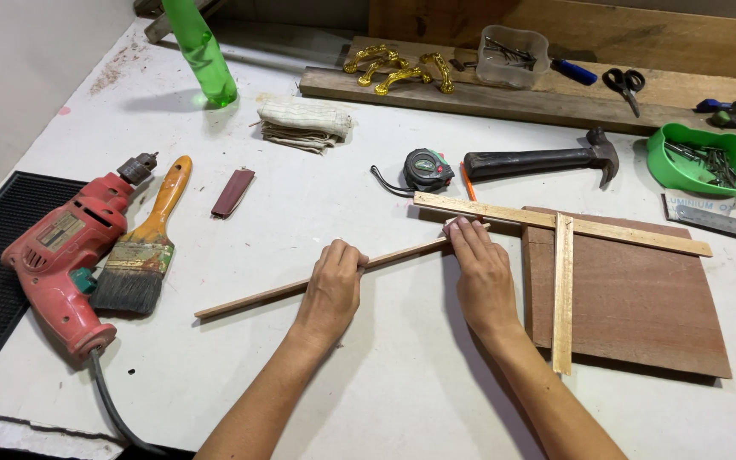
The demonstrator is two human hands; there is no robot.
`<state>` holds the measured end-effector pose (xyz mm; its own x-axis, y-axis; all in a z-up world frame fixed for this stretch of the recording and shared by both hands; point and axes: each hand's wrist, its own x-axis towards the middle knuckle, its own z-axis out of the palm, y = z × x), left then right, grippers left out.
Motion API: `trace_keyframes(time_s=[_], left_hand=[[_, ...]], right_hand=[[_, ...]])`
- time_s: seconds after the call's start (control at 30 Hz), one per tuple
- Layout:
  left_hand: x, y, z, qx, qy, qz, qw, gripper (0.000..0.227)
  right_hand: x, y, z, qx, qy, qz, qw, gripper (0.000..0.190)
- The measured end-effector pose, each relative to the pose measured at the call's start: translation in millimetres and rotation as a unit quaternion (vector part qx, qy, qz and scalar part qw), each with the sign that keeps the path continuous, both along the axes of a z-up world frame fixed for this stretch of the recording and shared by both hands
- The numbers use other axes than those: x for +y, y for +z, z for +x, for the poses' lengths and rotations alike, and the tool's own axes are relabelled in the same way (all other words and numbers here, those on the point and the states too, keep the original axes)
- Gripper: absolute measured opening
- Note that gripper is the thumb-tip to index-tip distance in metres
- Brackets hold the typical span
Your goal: The recorder is sanding and measuring small wooden strips to assemble a frame.
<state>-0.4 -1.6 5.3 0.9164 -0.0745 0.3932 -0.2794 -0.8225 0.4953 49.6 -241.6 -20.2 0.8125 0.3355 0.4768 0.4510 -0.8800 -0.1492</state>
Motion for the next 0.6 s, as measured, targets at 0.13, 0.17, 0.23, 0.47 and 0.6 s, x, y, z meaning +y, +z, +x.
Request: trace_keyframes(time_s=[0.13, 0.17, 0.23, 0.47, 0.6], left_hand=[[1, -1, 0, -0.005, -0.004, -0.008, 1.0, 0.006], [2, -2, -1, -0.007, -0.004, -0.003, 1.0, 0.009], [2, -2, -1, -0.007, -0.004, 0.003, 1.0, 0.012], [1, 5, -2, 0.012, -0.004, -0.013, 1.0, 0.006], [0, 11, -3, 0.024, 0.003, -0.005, 1.0, 0.005]], right_hand=[[43, 15, -33, 0.001, 0.028, 0.014, 1.0, 0.068], [56, 16, -40, 0.004, 0.058, 0.03, 0.998, 0.067], [70, 16, -46, 0.009, 0.087, 0.048, 0.995, 0.067], [42, 0, -23, 0.007, 0.086, 0.031, 0.996, 0.064], [-1, 0, 0, 0.002, 0.028, -0.003, 1.0, 0.061]])
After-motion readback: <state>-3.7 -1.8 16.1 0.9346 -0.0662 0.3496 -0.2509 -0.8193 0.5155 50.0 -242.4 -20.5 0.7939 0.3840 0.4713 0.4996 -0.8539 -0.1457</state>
